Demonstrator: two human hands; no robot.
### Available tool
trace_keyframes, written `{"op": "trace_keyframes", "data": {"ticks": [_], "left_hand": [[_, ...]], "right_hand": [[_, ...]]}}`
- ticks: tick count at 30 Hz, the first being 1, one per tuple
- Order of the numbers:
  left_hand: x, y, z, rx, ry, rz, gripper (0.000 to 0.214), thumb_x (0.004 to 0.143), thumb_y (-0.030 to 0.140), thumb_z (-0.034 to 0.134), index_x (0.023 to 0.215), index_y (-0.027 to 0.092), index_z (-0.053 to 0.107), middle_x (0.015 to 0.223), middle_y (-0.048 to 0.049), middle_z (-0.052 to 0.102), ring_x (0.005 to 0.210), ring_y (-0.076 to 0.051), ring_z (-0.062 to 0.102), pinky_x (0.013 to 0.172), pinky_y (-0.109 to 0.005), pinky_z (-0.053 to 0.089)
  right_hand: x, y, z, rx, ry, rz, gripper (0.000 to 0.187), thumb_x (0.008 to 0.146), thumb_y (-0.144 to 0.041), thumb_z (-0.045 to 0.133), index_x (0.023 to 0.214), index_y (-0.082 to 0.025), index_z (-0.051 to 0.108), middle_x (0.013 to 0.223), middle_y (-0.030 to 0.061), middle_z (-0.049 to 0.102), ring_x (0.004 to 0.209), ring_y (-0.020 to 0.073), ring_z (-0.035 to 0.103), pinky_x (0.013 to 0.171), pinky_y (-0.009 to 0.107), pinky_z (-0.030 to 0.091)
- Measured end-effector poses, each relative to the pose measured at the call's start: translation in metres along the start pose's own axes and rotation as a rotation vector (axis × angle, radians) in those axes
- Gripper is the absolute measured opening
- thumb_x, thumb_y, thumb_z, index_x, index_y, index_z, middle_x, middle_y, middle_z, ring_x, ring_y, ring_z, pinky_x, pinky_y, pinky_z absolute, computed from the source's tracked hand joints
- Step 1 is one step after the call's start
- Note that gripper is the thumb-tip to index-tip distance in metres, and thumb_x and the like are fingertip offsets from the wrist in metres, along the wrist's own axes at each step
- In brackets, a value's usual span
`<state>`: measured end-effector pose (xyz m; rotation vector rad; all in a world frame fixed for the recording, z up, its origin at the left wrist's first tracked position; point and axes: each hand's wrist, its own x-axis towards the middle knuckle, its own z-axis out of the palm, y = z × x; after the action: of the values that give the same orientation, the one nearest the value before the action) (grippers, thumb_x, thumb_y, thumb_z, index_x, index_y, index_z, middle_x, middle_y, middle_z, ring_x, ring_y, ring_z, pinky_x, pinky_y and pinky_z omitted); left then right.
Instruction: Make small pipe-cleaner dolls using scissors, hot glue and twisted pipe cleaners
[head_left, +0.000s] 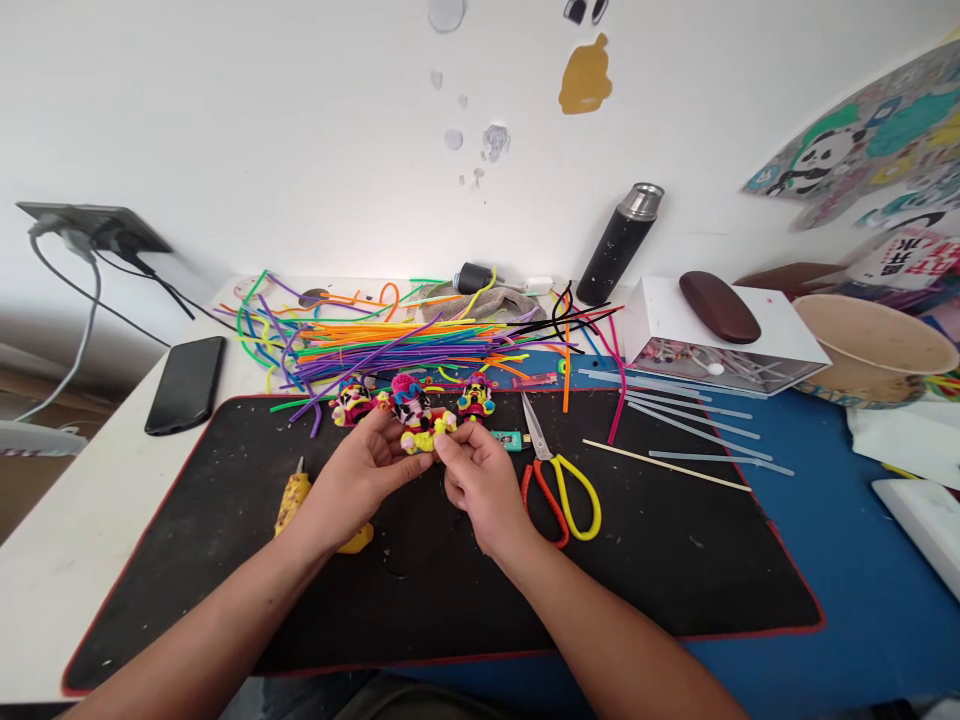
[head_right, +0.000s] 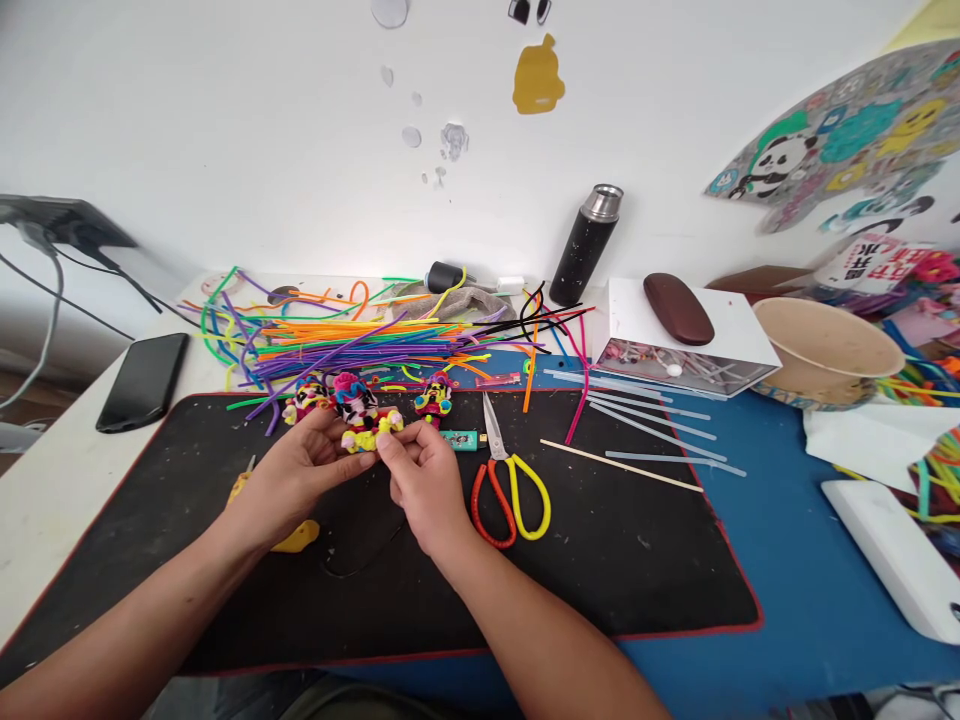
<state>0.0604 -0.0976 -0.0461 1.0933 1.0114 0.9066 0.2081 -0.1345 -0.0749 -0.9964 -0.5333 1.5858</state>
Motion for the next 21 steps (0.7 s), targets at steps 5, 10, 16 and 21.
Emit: {"op": "trace_keyframes", "data": {"ticks": [5,10,16,21], "left_hand": [[0.001,0.001,0.000,-0.008,0.005,-0.004,0.045,0.061,0.015,0.098,0.083,0.020,0.060,0.081,0.0042,0.066,0.077,-0.012,0.065,0.075,-0.022,0.058],[0.001,0.000,-0.004,-0.021,0.019,-0.025,0.046,0.060,0.017,0.099,0.084,0.020,0.059,0.084,0.0026,0.068,0.083,-0.015,0.068,0.075,-0.023,0.060],[0.001,0.006,-0.007,-0.130,0.012,-0.088,0.049,0.057,0.014,0.100,0.086,0.019,0.061,0.089,0.0006,0.073,0.088,-0.018,0.074,0.082,-0.027,0.063],[0.001,0.012,-0.006,-0.201,-0.021,-0.135,0.044,0.063,0.014,0.099,0.090,0.017,0.065,0.092,-0.0021,0.076,0.086,-0.017,0.075,0.079,-0.025,0.064]], "right_hand": [[0.000,0.000,0.000,-0.006,-0.019,-0.003,0.047,0.076,-0.057,0.086,0.081,-0.021,0.056,0.053,-0.0133,0.041,0.038,0.0030,0.025,0.036,0.019,0.016],[-0.003,0.001,0.000,-0.013,-0.039,0.011,0.047,0.078,-0.058,0.086,0.085,-0.021,0.057,0.054,-0.0131,0.040,0.040,0.0035,0.024,0.037,0.019,0.017],[-0.002,-0.002,-0.002,-0.026,0.013,-0.025,0.051,0.079,-0.066,0.082,0.083,-0.021,0.058,0.053,-0.0127,0.033,0.044,0.0052,0.024,0.039,0.020,0.019],[0.001,-0.009,-0.005,-0.032,0.071,-0.071,0.050,0.079,-0.065,0.083,0.086,-0.021,0.060,0.055,-0.0121,0.034,0.045,0.0053,0.024,0.040,0.020,0.018]]}}
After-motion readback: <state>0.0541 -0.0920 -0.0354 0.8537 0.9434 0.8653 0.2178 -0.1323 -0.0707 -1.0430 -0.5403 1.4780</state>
